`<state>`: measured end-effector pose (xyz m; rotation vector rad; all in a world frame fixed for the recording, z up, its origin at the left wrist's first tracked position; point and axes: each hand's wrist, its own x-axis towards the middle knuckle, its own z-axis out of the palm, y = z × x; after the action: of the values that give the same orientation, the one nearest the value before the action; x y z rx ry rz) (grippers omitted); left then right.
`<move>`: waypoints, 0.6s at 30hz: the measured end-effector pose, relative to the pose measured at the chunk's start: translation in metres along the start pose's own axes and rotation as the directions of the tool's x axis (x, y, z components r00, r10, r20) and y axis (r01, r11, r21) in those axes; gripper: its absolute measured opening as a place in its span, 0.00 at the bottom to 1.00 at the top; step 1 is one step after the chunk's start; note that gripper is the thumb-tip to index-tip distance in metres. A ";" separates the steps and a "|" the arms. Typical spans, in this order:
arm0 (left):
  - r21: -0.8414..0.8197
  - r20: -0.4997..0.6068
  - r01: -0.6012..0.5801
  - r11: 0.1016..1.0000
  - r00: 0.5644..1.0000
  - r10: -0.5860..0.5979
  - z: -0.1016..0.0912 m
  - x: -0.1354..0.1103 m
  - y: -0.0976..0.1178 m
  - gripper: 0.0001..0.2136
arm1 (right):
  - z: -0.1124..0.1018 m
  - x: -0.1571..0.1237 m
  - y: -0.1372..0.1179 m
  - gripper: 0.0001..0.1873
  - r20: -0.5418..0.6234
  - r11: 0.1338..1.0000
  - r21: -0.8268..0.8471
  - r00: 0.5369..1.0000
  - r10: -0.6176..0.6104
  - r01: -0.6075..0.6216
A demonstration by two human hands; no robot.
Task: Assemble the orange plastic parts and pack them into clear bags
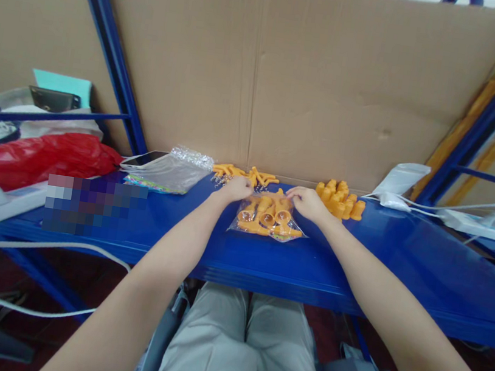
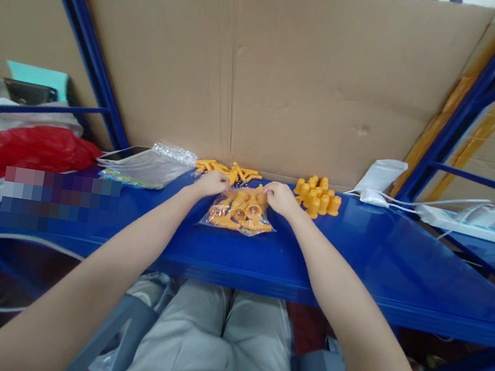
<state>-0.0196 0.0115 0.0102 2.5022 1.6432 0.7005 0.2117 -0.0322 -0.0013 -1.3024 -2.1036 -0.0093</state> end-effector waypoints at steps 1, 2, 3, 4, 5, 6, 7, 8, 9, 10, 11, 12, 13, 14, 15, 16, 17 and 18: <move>0.046 -0.009 0.015 0.999 1.000 -0.014 -0.001 -0.001 0.005 0.09 | 0.000 -0.001 -0.004 0.21 0.036 0.999 -0.035 0.999 0.002 -0.001; 0.080 -0.016 0.019 0.997 1.000 -0.018 -0.002 -0.002 0.010 0.10 | -0.001 -0.001 -0.009 0.21 0.075 0.998 -0.064 0.997 0.003 0.002; 0.108 -0.014 0.016 0.994 1.000 -0.014 -0.002 -0.003 0.014 0.10 | -0.001 -0.002 -0.014 0.22 0.109 0.996 -0.090 0.994 -0.001 0.011; 0.124 -0.009 0.005 0.992 1.000 -0.004 -0.002 -0.004 0.017 0.10 | -0.002 -0.003 -0.018 0.22 0.140 0.993 -0.117 0.990 -0.006 0.022; 0.128 -0.002 -0.017 0.992 1.000 0.017 -0.001 -0.004 0.019 0.09 | -0.003 -0.004 -0.022 0.21 0.166 0.989 -0.144 0.986 -0.006 0.030; 0.117 0.006 -0.047 0.992 0.999 0.046 0.000 -0.004 0.021 0.08 | -0.004 -0.004 -0.025 0.21 0.188 0.985 -0.166 0.982 -0.003 0.035; 0.088 0.013 -0.084 0.993 0.996 0.083 0.001 -0.004 0.023 0.09 | -0.005 -0.004 -0.028 0.21 0.206 0.982 -0.183 0.978 0.002 0.037; 0.041 0.021 -0.125 0.991 0.992 0.124 0.002 -0.004 0.024 0.11 | -0.006 -0.005 -0.030 0.21 0.221 0.981 -0.192 0.975 0.005 0.038; -0.018 0.035 -0.159 0.987 0.987 0.159 0.004 -0.004 0.025 0.15 | -0.007 -0.005 -0.031 0.21 0.229 0.981 -0.190 0.973 0.005 0.040; -0.086 0.061 -0.178 0.980 0.981 0.184 0.005 -0.003 0.026 0.17 | -0.007 -0.005 -0.031 0.20 0.231 0.983 -0.179 0.973 0.000 0.042; -0.158 0.104 -0.182 0.970 0.974 0.200 0.006 -0.003 0.027 0.19 | -0.008 -0.005 -0.030 0.20 0.227 0.986 -0.162 0.974 -0.006 0.044; -0.231 0.159 -0.174 0.957 0.964 0.213 0.008 -0.002 0.028 0.19 | -0.007 -0.004 -0.029 0.19 0.217 0.990 -0.136 0.976 -0.012 0.043; -0.302 0.218 -0.156 0.940 0.949 0.228 0.009 -0.001 0.029 0.18 | -0.007 -0.004 -0.027 0.17 0.204 0.994 -0.105 0.979 -0.015 0.037; -0.368 0.270 -0.132 0.921 0.932 0.242 0.010 -0.001 0.030 0.17 | -0.006 -0.004 -0.025 0.16 0.191 0.997 -0.068 0.982 -0.014 0.027; -0.425 0.305 -0.109 0.898 0.917 0.256 0.011 0.000 0.031 0.16 | -0.005 -0.003 -0.023 0.15 0.180 0.999 -0.029 0.984 -0.008 0.013; -0.473 0.321 -0.088 0.877 0.909 0.265 0.011 0.000 0.032 0.15 | -0.004 -0.003 -0.021 0.14 0.170 1.000 0.013 0.985 0.002 -0.004; -0.506 0.325 -0.070 0.860 0.908 0.266 0.011 0.000 0.032 0.14 | -0.003 -0.002 -0.019 0.14 0.159 0.998 0.057 0.987 0.013 -0.022; -0.527 0.326 -0.057 0.848 0.908 0.263 0.011 -0.001 0.032 0.13 | -0.002 -0.002 -0.018 0.14 0.145 0.994 0.105 0.989 0.025 -0.040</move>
<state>0.0119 -0.0011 0.0099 2.2139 0.9600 0.5157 0.1985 -0.0433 0.0052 -1.3061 -2.1705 0.2159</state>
